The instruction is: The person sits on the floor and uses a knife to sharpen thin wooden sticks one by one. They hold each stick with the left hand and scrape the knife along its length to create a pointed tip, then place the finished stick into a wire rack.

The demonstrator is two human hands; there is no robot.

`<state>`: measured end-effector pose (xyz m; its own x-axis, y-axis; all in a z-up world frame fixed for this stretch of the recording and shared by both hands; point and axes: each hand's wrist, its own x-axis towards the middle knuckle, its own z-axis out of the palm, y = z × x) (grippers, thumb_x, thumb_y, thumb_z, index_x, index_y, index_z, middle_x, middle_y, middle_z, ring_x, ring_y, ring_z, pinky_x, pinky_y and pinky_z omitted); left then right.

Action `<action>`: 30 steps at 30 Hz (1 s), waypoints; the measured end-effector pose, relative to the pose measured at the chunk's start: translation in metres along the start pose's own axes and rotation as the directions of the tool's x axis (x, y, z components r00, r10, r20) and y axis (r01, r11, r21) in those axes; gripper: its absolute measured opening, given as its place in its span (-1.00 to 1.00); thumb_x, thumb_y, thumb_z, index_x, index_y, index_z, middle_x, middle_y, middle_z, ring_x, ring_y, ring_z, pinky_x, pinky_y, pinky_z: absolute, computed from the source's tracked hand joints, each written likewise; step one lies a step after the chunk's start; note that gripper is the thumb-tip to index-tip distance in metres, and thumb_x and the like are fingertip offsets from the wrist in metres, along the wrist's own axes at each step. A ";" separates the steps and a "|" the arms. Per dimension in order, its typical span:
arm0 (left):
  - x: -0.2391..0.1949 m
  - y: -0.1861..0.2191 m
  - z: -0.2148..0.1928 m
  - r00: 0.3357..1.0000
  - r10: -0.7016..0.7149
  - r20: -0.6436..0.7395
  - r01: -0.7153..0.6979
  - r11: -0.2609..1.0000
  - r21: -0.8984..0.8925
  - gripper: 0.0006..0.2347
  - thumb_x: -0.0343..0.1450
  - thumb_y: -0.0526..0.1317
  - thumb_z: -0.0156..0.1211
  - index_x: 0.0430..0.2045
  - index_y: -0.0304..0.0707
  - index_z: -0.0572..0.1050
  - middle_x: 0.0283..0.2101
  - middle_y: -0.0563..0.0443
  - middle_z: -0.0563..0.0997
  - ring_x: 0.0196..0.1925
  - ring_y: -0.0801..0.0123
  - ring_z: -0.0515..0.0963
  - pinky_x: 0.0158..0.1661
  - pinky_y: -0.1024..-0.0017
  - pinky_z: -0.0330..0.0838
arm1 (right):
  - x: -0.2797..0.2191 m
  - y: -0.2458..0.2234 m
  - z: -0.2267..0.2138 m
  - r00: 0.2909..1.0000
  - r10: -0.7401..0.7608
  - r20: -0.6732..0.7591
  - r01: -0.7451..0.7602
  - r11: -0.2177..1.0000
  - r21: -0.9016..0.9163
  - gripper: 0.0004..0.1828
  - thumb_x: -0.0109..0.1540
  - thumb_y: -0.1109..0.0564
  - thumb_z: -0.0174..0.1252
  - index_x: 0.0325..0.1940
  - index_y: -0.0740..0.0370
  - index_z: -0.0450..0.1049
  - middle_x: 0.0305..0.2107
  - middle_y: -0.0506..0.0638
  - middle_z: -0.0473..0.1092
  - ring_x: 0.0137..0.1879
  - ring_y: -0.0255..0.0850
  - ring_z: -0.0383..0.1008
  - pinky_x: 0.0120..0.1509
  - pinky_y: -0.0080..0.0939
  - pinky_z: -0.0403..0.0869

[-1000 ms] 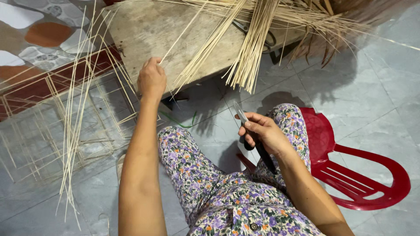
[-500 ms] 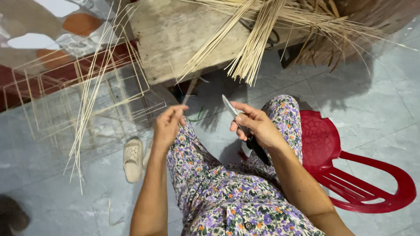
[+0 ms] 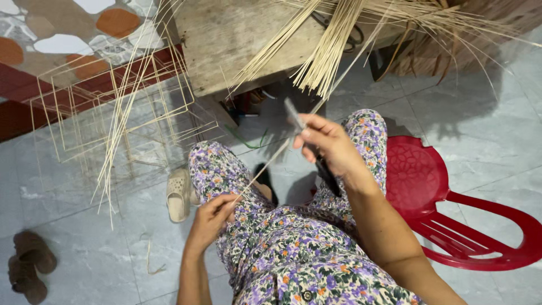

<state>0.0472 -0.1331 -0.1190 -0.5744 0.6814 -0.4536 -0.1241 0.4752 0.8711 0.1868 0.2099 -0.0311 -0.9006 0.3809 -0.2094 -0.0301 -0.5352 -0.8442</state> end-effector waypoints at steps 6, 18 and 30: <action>-0.021 -0.018 -0.046 0.982 -0.183 0.055 0.180 0.982 0.056 -0.77 0.47 -0.21 0.13 -0.05 -0.20 0.60 -0.30 0.07 0.72 -0.38 0.57 0.55 -0.38 0.61 0.39 | 0.002 -0.014 -0.019 0.992 -0.125 -0.031 0.126 0.992 0.027 -0.70 0.37 0.22 0.07 0.17 0.39 0.46 -0.37 0.03 0.50 -0.47 -0.35 0.39 -0.43 -0.41 0.36; 0.081 0.128 0.066 0.957 0.271 0.107 -0.250 0.952 -0.174 -0.81 0.50 -0.28 0.22 -0.05 -0.32 0.63 -0.49 0.10 0.55 -0.54 0.65 0.34 -0.53 0.63 0.18 | -0.006 0.016 0.015 0.996 0.051 0.069 -0.048 0.998 -0.044 -0.70 0.37 0.16 0.10 0.15 0.35 0.46 -0.39 -0.01 0.50 -0.45 -0.39 0.41 -0.41 -0.43 0.36; 0.053 0.075 -0.001 0.989 0.084 0.124 -0.072 0.993 -0.098 -0.81 0.44 -0.28 0.21 -0.12 -0.35 0.62 -0.32 0.06 0.70 -0.37 0.56 0.62 -0.34 0.58 0.55 | 0.000 -0.034 -0.044 0.965 -0.213 -0.154 0.223 0.973 0.051 -0.73 0.39 0.27 0.05 0.18 0.34 0.43 -0.34 0.08 0.51 -0.43 -0.31 0.44 -0.41 -0.38 0.40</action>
<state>0.0066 -0.0623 -0.0775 -0.4780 0.7826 -0.3988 -0.1615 0.3680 0.9157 0.2067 0.2614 -0.0245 -0.7954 0.5981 -0.0980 -0.2525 -0.4741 -0.8435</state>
